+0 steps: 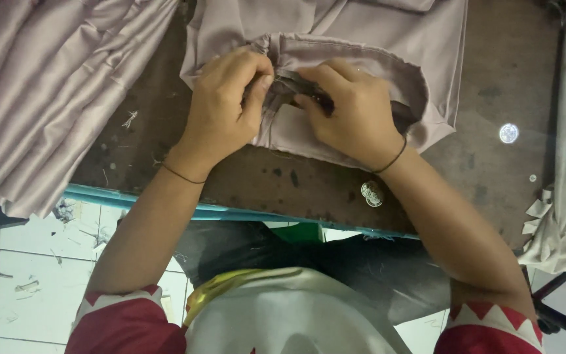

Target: Trimming loose threads from satin garments using thread snips and folding them

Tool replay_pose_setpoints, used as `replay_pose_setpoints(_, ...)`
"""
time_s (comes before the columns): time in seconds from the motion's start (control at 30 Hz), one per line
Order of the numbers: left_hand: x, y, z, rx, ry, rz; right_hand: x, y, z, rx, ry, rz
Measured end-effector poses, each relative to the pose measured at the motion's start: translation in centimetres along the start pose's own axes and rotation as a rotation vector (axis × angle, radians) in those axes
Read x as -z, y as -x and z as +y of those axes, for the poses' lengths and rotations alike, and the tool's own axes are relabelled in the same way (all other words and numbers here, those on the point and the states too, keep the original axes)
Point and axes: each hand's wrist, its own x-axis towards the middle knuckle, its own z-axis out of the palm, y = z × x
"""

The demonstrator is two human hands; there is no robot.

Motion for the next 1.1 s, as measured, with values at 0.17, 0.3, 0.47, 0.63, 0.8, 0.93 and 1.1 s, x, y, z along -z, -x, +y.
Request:
replay_pose_setpoints(0.17, 0.2, -0.3, 0.4, -0.008, 0.005, 0.039, -0.4, -0.5, -0.3, 0.033, -0.001, 0.023)
replay_pose_setpoints(0.3, 0.2, -0.4, 0.4, -0.003, 0.036, 0.025, -0.7, -0.5, -0.2, 0.032, -0.039, 0.021)
replay_pose_setpoints(0.47, 0.5, -0.4, 0.3, 0.004, 0.058, 0.015, 0.1, -0.6, 0.0, -0.011, -0.081, 0.002)
replay_pose_setpoints(0.63, 1.7, -0.3, 0.3, 0.018, 0.004, -0.037, 1.7, -0.4, 0.5, -0.128, -0.274, 0.018)
replay_pose_setpoints(0.8, 1.0, 0.5, -0.3, 0.020, -0.097, -0.105, 1.5, 0.3, 1.6, -0.203, -0.321, 0.005)
replay_pose_setpoints(0.93, 0.5, 0.7, -0.2, 0.006, -0.187, -0.107, 1.7, 0.3, 0.9, -0.171, -0.291, -0.001)
replay_pose_setpoints(1.1, 0.7, 0.5, 0.0, -0.013, -0.191, -0.095, 1.8, 0.0, -0.1, -0.057, -0.248, -0.052)
